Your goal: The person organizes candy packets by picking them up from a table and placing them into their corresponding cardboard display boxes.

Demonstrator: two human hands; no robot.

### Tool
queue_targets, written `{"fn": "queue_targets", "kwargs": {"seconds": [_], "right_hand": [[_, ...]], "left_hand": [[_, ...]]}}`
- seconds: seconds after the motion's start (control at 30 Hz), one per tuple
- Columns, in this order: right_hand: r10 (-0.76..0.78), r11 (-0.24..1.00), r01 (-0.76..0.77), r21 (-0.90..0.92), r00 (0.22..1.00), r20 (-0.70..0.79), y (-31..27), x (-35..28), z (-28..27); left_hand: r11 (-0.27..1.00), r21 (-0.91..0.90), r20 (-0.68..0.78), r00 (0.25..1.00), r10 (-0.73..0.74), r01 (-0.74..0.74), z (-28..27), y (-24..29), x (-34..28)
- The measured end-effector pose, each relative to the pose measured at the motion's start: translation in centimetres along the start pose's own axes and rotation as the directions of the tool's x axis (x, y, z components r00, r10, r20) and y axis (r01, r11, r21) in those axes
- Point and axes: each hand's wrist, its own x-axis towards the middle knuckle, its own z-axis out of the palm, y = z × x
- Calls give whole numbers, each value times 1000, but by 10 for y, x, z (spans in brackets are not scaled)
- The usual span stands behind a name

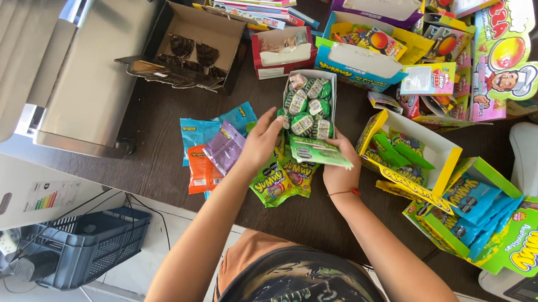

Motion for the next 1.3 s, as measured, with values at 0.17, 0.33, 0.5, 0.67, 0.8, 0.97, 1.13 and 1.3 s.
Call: {"fn": "queue_targets", "kwargs": {"seconds": [0.17,0.33,0.5,0.67,0.8,0.97,1.13,1.3], "right_hand": [[485,558,-498,664,845,226,5,1,-9],[639,398,-593,700,727,253,-69,-12,-7],[307,809,-347,474,938,163,-68,-10,-2],[-67,974,22,225,978,195,-96,63,59],[-412,901,434,-10,863,290,-127,114,129],[-558,796,604,-44,760,335,-125,112,169],[-457,888,422,184,857,239,-118,109,185],[-402,899,355,258,902,157,-130,99,190]], "left_hand": [[995,-83,-1,998,-56,56,24,26,-26],[994,-109,-75,997,-2,-6,30,51,-80],[884,-258,-244,911,331,-390,17,52,-91],[785,-362,-388,847,364,-503,-31,75,-56],[837,-413,-444,882,159,-359,-71,96,-30],[862,-432,-402,912,78,-265,-100,88,-5],[861,-444,-372,925,75,-248,-116,78,31],[655,-711,-328,945,12,-256,-107,126,23]]}}
